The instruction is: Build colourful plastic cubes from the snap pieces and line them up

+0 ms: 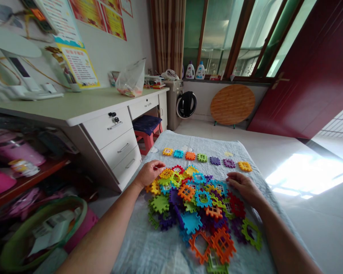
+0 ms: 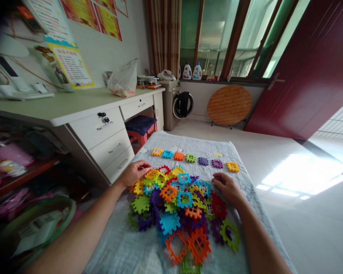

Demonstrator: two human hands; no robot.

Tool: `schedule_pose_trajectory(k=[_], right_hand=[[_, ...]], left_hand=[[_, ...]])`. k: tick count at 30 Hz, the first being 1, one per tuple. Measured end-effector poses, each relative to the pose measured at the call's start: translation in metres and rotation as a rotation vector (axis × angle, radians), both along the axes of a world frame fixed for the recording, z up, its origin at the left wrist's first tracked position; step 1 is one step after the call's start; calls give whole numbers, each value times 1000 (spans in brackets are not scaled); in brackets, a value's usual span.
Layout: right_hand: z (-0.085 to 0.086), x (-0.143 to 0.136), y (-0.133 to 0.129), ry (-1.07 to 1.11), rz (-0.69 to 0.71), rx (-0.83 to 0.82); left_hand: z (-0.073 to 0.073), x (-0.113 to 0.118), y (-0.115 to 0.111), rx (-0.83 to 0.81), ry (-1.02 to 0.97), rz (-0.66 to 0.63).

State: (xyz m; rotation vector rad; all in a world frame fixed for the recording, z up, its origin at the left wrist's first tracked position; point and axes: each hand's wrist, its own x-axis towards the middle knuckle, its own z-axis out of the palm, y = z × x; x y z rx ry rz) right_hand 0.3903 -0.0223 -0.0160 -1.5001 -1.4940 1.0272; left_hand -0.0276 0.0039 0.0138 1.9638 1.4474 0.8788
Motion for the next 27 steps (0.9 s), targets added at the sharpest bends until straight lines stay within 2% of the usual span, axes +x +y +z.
schedule_pose_trajectory(k=[4, 7, 9, 17, 22, 27], right_hand=[[0, -1, 0, 9, -3, 4], [1, -3, -1, 5, -9, 11], [1, -4, -2, 7, -12, 15], [3, -5, -2, 11, -18, 7], [0, -3, -1, 24, -15, 5], [-2, 0, 1, 7, -7, -5]], left_hand=[[17, 7, -9, 38, 31, -159], [29, 16, -17, 45, 151, -339], [32, 21, -21, 57, 219, -389], [27, 28, -21, 90, 213, -299], [23, 30, -20, 123, 230, -378], [21, 34, -17, 163, 289, -364]])
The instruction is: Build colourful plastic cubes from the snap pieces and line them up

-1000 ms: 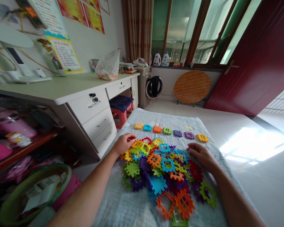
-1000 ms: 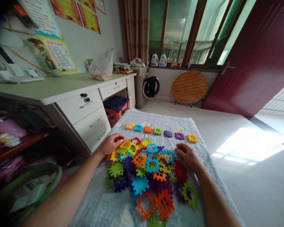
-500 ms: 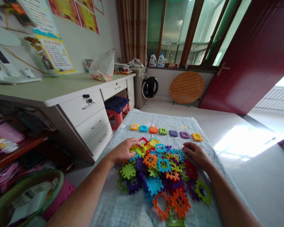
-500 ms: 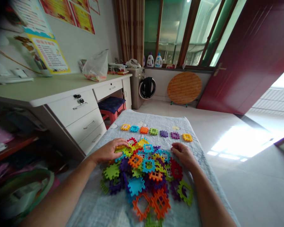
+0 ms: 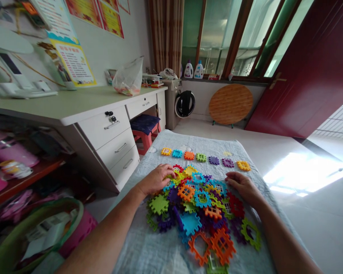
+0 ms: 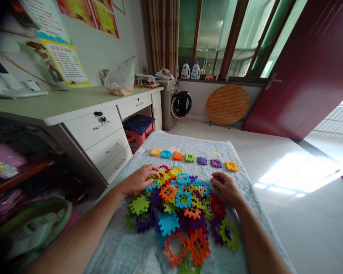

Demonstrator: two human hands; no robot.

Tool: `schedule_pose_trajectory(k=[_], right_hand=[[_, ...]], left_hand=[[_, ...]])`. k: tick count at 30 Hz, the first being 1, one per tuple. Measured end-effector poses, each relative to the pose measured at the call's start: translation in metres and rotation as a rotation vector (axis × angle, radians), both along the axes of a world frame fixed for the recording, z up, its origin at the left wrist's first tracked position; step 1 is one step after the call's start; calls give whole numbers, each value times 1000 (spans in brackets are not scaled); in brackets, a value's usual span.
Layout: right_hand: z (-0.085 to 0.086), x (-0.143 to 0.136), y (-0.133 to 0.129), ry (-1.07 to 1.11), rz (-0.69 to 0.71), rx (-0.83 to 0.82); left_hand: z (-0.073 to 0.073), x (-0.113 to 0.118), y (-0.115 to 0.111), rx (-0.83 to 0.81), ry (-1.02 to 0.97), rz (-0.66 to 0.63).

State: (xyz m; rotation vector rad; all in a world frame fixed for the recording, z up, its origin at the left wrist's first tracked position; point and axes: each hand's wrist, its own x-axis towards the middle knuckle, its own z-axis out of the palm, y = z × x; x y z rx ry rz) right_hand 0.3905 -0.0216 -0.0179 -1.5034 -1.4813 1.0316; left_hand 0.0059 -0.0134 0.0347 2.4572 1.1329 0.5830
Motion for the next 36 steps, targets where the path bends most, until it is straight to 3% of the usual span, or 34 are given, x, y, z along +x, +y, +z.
schedule_pose_trajectory(k=[7, 11, 14, 21, 26, 36], right_hand=[[2, 0, 0, -43, 6, 3], [2, 0, 0, -52, 6, 12], [1, 1, 0, -61, 12, 14], [1, 1, 0, -67, 6, 13], [2, 1, 0, -61, 14, 11], [0, 2, 1, -52, 11, 9]], left_hand=[[2, -2, 3, -115, -356, 61], [3, 0, 2, -246, -435, 56], [2, 1, 0, -300, -404, 68], [7, -24, 4, -155, -219, 240], [4, -41, 7, -255, -48, 178], [4, -35, 6, -224, -12, 168]])
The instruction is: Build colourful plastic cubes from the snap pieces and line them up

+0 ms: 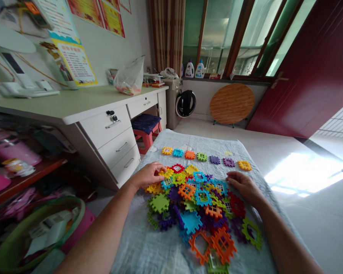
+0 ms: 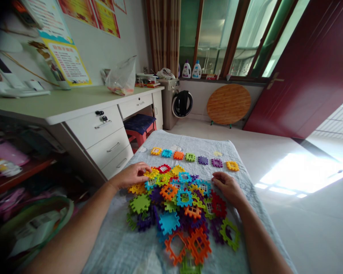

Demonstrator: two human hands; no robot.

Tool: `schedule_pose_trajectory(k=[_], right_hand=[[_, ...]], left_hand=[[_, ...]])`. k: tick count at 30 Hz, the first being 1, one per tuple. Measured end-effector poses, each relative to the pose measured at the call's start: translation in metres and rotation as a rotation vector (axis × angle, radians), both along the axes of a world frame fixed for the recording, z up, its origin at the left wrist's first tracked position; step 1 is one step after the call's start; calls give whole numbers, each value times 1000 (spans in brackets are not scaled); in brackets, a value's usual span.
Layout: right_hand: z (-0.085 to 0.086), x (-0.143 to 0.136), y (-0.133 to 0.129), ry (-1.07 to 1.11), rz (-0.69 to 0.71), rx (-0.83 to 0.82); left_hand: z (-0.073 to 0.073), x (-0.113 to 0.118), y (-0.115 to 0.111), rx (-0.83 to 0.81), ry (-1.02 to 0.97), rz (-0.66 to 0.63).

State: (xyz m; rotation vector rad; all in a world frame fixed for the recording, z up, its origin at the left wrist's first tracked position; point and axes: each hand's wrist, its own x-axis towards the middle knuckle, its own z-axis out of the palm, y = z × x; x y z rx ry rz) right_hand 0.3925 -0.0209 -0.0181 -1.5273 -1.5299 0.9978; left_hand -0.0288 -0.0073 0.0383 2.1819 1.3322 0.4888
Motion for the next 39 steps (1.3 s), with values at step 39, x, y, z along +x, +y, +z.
schedule_pose_trajectory(k=[39], right_hand=[[3, -3, -2, 4, -5, 6]], left_hand=[[-9, 2, 2, 47, 46, -56]])
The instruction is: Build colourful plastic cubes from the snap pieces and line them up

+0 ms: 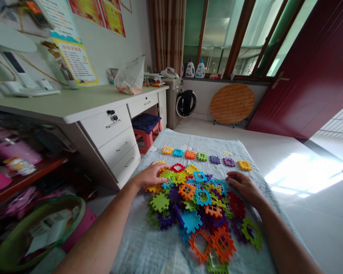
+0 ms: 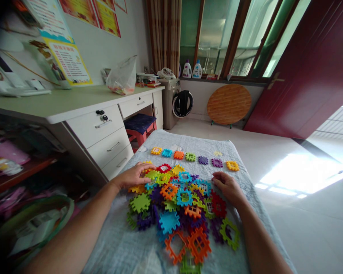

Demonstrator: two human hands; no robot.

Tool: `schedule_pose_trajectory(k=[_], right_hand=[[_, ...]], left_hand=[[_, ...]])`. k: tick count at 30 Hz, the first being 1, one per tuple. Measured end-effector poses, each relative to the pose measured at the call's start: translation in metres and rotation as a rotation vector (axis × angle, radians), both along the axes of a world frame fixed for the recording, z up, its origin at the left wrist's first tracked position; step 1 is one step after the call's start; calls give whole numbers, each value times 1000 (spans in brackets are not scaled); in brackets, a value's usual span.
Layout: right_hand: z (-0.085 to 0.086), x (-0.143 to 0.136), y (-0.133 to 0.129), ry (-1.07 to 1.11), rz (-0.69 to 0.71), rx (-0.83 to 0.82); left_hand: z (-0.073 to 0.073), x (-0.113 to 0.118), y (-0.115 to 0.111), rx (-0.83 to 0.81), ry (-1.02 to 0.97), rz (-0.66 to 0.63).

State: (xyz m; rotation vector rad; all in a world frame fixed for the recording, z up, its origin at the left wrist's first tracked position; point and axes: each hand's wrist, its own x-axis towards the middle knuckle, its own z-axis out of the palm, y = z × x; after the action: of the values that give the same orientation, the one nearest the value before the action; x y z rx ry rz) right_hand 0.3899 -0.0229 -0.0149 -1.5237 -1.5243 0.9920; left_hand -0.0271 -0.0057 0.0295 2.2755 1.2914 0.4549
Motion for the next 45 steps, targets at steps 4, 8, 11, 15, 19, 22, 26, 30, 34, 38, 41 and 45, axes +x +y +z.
schedule_pose_trajectory(k=[4, 8, 11, 15, 19, 22, 26, 30, 34, 38, 41, 45], right_hand=[[-1, 1, 1, 4, -1, 0], [0, 0, 0, 14, -4, 0], [1, -1, 0, 22, -7, -6], [1, -1, 0, 32, 1, 1], [0, -1, 0, 33, -8, 5], [-1, -1, 0, 29, 5, 4], [-2, 0, 0, 26, 3, 7], [-5, 2, 2, 23, 2, 6], [-5, 3, 2, 22, 4, 2], [-3, 1, 1, 32, 9, -3], [-2, 1, 1, 39, 9, -9], [-2, 1, 1, 45, 20, -11]], left_hand=[[-2, -1, 1, -43, -20, 15], [4, 5, -2, -5, 0, 10], [11, 12, -6, 74, -1, -25], [19, 24, -13, 144, -37, -134], [16, 35, -16, 162, -20, -210], [14, 41, -16, 184, -28, -221], [19, 43, -17, 160, -140, -180], [25, 34, -17, -25, -370, -39], [21, 19, -12, -97, -394, 93], [16, 10, -5, 0, -175, 105], [13, 8, -3, 107, -3, 103], [13, 7, -4, 123, 100, 48]])
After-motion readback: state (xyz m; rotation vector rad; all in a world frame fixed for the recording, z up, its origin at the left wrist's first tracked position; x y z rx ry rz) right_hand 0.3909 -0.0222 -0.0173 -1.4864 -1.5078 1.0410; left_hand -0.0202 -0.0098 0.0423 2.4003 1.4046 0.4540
